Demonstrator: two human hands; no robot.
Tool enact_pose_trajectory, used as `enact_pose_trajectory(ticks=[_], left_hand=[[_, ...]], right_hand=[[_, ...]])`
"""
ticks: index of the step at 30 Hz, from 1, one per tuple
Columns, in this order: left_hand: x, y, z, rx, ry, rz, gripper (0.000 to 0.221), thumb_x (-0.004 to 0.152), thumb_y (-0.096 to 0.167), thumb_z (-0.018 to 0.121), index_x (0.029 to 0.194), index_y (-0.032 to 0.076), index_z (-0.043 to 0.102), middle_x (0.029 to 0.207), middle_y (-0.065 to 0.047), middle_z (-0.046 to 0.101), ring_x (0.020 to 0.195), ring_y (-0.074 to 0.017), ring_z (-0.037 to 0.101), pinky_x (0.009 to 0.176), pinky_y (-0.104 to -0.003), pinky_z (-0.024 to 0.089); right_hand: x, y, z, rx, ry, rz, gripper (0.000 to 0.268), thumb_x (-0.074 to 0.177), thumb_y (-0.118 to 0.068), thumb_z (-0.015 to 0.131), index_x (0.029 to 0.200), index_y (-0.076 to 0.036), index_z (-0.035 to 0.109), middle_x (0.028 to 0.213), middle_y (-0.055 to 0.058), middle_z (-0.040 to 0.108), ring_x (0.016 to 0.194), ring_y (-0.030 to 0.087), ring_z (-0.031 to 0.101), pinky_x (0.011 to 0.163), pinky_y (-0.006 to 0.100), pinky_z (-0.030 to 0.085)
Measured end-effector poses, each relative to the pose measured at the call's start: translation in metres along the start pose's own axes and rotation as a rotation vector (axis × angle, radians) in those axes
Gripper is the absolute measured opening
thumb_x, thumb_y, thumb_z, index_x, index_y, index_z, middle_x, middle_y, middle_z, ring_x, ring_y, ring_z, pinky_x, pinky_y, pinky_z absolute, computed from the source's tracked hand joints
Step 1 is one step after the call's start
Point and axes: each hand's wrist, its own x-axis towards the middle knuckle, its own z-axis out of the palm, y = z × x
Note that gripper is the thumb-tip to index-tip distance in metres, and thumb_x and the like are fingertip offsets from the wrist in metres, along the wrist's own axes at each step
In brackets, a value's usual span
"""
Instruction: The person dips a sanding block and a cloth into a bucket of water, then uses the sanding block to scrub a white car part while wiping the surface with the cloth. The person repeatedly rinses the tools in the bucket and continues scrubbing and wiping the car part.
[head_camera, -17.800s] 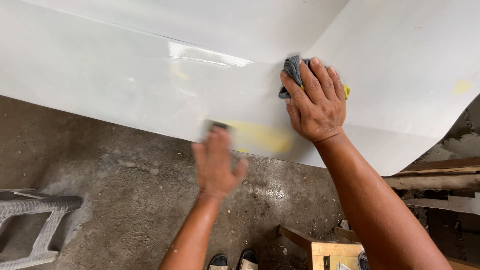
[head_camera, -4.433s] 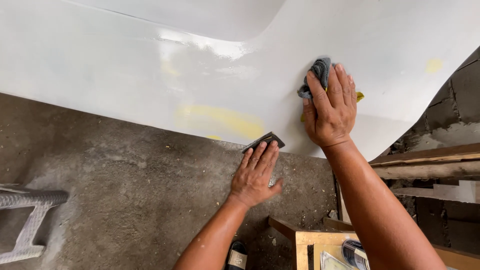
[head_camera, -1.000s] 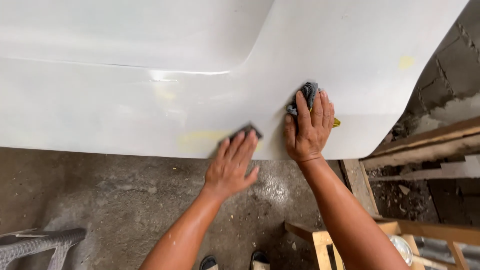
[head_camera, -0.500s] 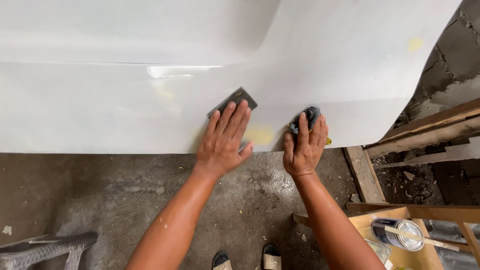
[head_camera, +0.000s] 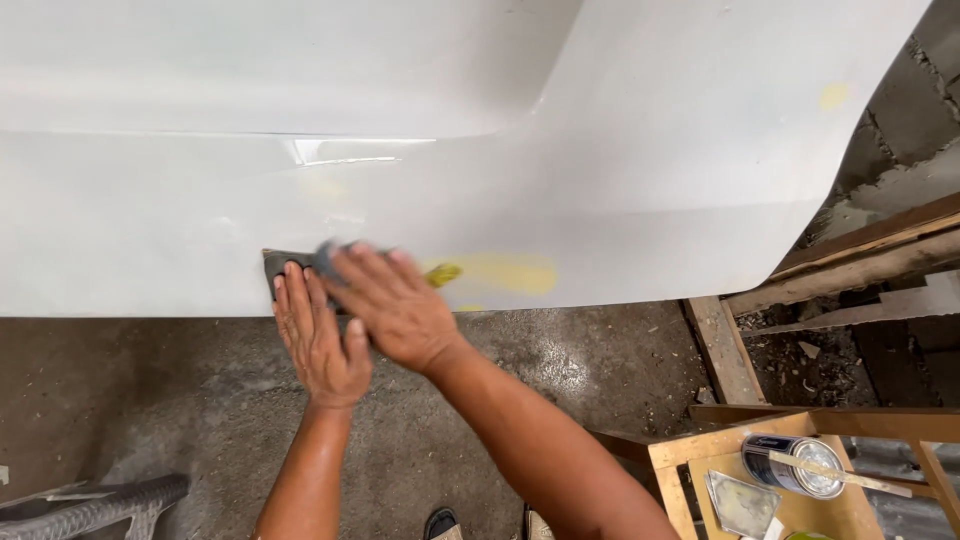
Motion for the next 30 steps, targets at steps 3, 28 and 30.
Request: enact_pose_trajectory(ticks=[3,28,30], left_hand=[[-0.001,-0.007,-0.004,-0.013,-0.003,0.012,0.085,0.106,0.063,0.023,0.165,0.001,0.022,0.173,-0.024,0.016,0.163,-0.0425,0.013,0.132,-0.057,0.009],[-0.009,0.032,0.039,0.113,0.105,-0.114,0.101,0.101,0.077,0.021,0.169,0.005,0.004,0.176,-0.025,0.002,0.166,-0.0426,0.002,0.137,-0.063,0.004],[-0.01,0.041,0.039,0.117,0.055,-0.123,0.101,0.101,0.077,0.023,0.169,0.004,0.003,0.175,-0.025,0.002,0.165,-0.0446,0.002,0.136,-0.063,0.005]], right_hand=[[-0.018,0.014,-0.007,0.037,0.018,-0.085,0.056,0.11,-0.014,0.041,0.163,-0.026,0.029,0.175,-0.003,0.011,0.162,0.015,0.005,0.136,0.046,0.008],[-0.161,0.104,-0.015,-0.012,0.797,0.909,0.055,0.116,-0.035,0.036,0.166,-0.017,0.022,0.176,0.018,0.016,0.166,0.034,0.008,0.136,0.054,0.0],[-0.175,0.124,-0.066,0.405,0.568,1.134,0.049,0.111,-0.033,0.047,0.149,-0.004,0.04,0.151,0.039,0.037,0.136,0.049,0.036,0.111,0.062,0.028]])
